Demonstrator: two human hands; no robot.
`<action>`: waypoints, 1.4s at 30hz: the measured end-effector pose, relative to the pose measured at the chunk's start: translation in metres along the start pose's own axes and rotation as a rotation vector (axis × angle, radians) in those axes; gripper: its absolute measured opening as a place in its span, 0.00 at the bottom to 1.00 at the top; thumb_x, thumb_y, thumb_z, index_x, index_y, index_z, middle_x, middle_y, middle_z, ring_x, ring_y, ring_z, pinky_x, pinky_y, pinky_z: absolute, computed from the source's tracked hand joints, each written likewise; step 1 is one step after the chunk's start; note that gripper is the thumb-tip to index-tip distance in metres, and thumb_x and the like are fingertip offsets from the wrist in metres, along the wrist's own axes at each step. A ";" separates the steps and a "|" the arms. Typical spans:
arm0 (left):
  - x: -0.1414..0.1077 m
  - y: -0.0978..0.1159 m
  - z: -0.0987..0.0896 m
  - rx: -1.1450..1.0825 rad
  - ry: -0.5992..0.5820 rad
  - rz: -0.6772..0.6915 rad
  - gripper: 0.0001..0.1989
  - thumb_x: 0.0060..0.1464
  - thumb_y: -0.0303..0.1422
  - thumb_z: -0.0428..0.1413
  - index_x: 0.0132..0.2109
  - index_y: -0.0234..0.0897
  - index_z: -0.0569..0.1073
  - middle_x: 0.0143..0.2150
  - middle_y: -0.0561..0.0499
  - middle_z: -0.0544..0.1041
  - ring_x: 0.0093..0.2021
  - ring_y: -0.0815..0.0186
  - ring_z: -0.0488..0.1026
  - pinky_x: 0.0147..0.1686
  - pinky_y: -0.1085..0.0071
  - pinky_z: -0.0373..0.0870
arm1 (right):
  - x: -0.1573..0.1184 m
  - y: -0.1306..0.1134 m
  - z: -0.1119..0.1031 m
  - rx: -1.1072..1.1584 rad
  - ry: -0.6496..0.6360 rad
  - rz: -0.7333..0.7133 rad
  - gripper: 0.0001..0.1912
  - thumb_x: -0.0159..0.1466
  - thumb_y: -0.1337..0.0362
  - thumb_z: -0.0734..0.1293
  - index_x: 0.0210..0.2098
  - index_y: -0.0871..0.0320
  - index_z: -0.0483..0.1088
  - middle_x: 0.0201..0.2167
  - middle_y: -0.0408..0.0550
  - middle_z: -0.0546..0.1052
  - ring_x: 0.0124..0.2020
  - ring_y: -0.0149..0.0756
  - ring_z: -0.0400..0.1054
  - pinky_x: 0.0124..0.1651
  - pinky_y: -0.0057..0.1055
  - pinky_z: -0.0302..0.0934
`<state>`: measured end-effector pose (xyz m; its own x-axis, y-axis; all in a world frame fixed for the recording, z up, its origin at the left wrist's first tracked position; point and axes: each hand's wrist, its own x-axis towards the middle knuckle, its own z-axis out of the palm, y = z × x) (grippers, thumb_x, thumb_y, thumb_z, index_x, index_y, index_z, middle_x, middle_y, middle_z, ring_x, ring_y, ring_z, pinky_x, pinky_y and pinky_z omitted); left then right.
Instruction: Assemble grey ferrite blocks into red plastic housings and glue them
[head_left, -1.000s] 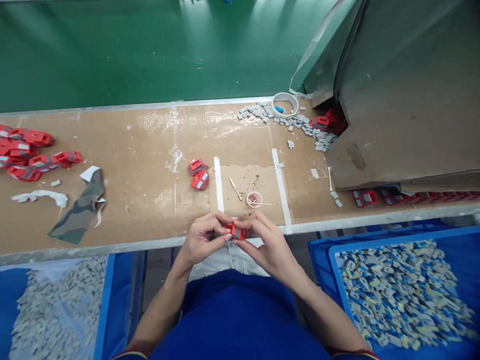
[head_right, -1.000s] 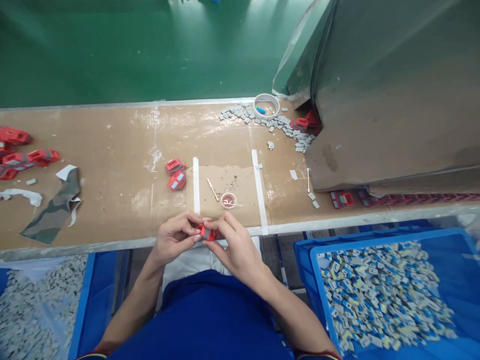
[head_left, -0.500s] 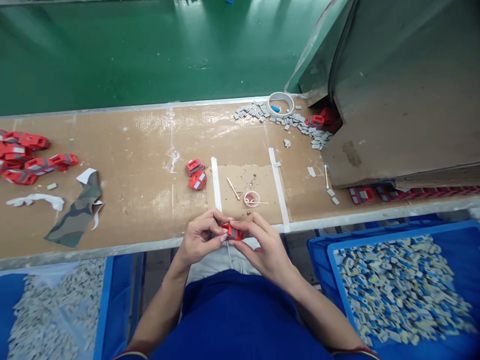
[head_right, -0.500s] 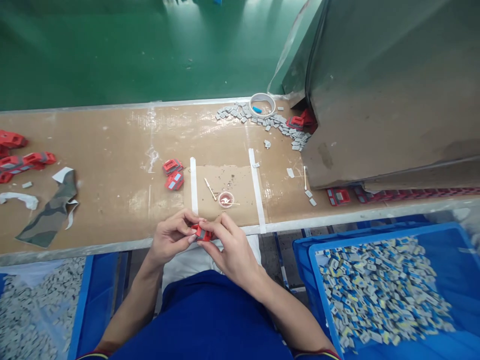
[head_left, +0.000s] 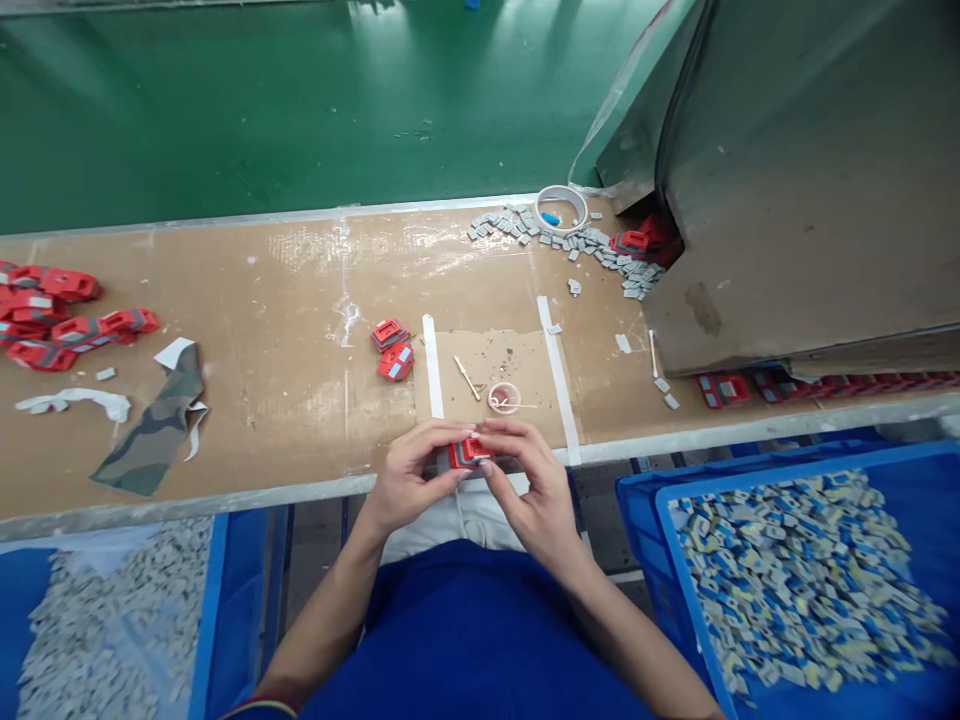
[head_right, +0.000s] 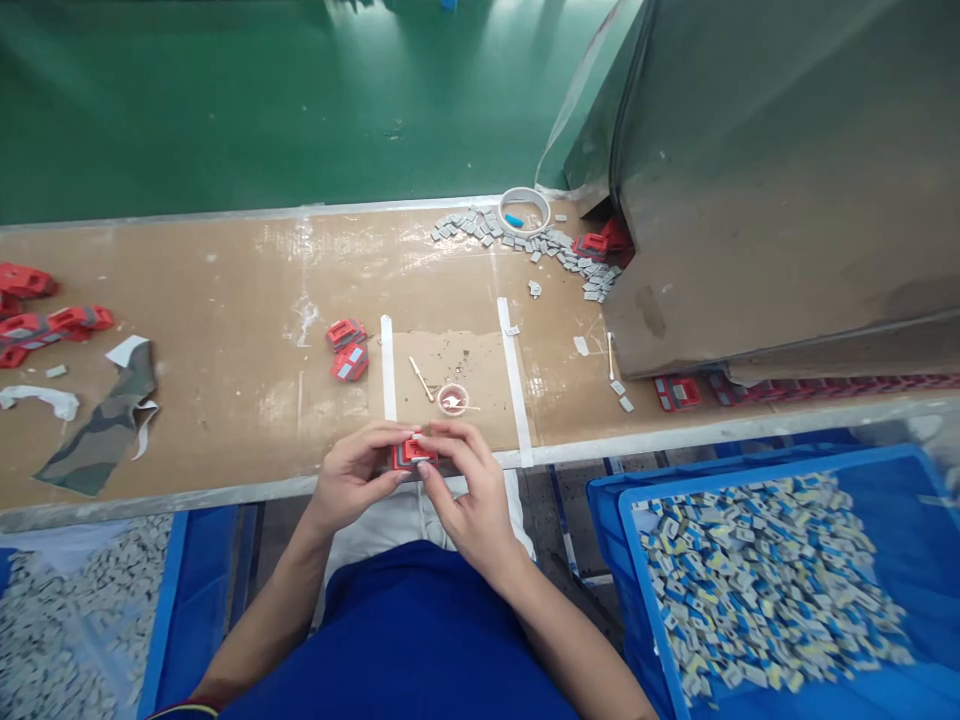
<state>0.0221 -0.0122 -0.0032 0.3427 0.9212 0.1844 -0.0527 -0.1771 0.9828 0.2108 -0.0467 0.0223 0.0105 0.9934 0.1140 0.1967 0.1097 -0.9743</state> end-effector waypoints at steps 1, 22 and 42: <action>0.001 0.001 0.000 0.032 -0.016 0.014 0.17 0.63 0.31 0.65 0.58 0.40 0.80 0.55 0.38 0.82 0.55 0.55 0.81 0.53 0.60 0.81 | 0.002 -0.001 -0.003 -0.056 -0.011 -0.037 0.08 0.73 0.62 0.68 0.49 0.53 0.78 0.51 0.55 0.79 0.54 0.43 0.77 0.53 0.38 0.77; 0.003 -0.001 -0.014 0.049 0.054 -0.030 0.19 0.65 0.36 0.63 0.61 0.42 0.80 0.55 0.41 0.85 0.51 0.56 0.85 0.50 0.65 0.84 | -0.010 -0.009 -0.046 -0.217 0.021 -0.034 0.04 0.73 0.66 0.66 0.42 0.54 0.75 0.42 0.50 0.81 0.48 0.38 0.78 0.51 0.33 0.71; 0.002 -0.014 -0.028 0.247 0.021 -0.114 0.09 0.64 0.37 0.62 0.48 0.42 0.86 0.47 0.47 0.88 0.44 0.58 0.87 0.46 0.69 0.85 | 0.028 0.108 -0.238 -0.780 0.923 0.072 0.13 0.67 0.55 0.66 0.36 0.58 0.77 0.36 0.50 0.74 0.30 0.37 0.68 0.40 0.40 0.70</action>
<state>-0.0030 0.0019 -0.0161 0.3134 0.9466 0.0752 0.2165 -0.1483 0.9650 0.4657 -0.0143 -0.0336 0.6790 0.5640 0.4700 0.7018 -0.3107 -0.6411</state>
